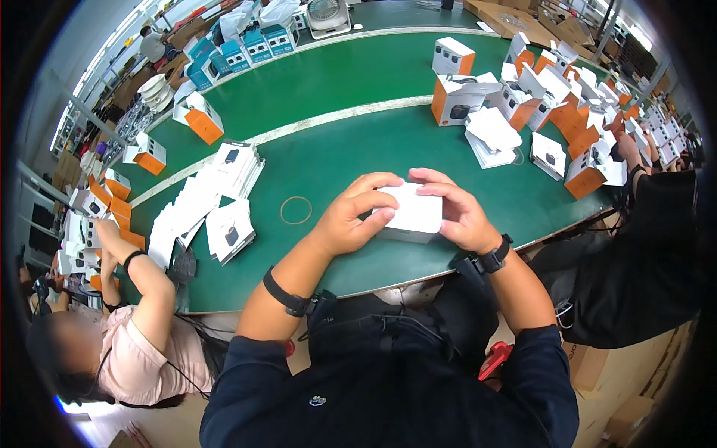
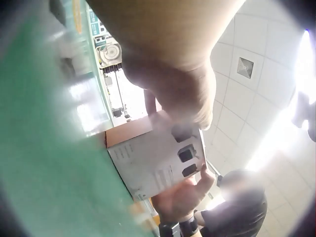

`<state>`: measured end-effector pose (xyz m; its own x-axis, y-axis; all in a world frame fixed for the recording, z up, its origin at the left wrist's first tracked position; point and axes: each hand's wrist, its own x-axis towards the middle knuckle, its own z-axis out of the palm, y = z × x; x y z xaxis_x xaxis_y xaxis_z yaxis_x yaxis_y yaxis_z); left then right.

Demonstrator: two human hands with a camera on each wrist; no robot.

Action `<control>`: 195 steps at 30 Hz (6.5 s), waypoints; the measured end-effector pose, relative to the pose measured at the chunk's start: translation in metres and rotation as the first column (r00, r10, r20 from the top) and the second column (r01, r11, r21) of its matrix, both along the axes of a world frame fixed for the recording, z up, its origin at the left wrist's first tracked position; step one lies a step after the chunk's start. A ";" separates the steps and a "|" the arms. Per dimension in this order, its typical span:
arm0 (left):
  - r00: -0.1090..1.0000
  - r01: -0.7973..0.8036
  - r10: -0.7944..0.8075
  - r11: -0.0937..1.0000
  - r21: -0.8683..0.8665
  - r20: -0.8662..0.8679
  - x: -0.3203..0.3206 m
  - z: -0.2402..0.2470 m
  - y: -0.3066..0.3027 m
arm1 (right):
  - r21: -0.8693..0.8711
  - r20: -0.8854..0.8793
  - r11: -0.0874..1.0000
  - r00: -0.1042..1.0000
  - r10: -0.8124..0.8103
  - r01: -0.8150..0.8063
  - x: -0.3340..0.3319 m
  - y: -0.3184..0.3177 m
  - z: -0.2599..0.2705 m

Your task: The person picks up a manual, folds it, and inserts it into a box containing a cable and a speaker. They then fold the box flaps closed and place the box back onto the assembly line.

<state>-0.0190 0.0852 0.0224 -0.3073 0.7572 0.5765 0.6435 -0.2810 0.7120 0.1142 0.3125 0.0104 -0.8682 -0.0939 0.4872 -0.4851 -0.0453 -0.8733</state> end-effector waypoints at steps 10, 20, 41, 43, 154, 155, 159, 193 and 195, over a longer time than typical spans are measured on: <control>0.916 -0.116 0.090 0.992 -0.043 -0.390 0.006 0.019 -0.002 | 0.247 -0.186 0.929 0.954 -0.235 0.277 0.013 -0.011 0.008; 0.936 -0.174 0.138 0.981 -0.087 -0.323 0.015 0.015 0.002 | 0.346 -0.134 0.860 0.927 -0.350 0.375 0.019 -0.015 0.021; 0.614 -0.765 0.691 0.640 -0.071 -0.380 -0.270 -0.018 0.105 | 0.892 -0.252 -0.010 0.478 -0.842 0.452 -0.056 0.148 0.035; 0.554 -0.738 0.631 0.674 0.032 -0.542 -0.277 -0.011 0.092 | 0.836 -0.302 -0.011 0.443 -0.844 0.548 -0.054 0.151 0.032; 0.727 -0.591 0.473 0.800 -0.105 -0.498 -0.001 0.029 -0.020 | 0.925 -0.372 -0.182 0.890 -0.264 0.333 -0.065 -0.077 0.110; 0.714 -0.592 0.496 0.805 -0.048 -0.494 -0.002 0.024 -0.019 | 0.923 -0.374 -0.184 0.899 -0.229 0.337 -0.069 -0.075 0.102; 0.683 -0.615 0.543 0.789 0.018 -0.488 -0.003 0.023 -0.019 | 0.947 -0.298 -0.188 0.933 -0.201 0.262 -0.082 -0.071 0.110; 0.981 0.099 -0.116 0.989 0.112 0.157 -0.032 -0.006 -0.024 | 0.039 0.196 0.968 0.948 -0.251 0.248 -0.055 -0.040 0.007; 0.997 0.041 -0.044 0.998 0.042 0.058 -0.034 -0.005 -0.023 | 0.038 0.053 0.982 0.981 -0.187 0.186 -0.045 -0.032 0.002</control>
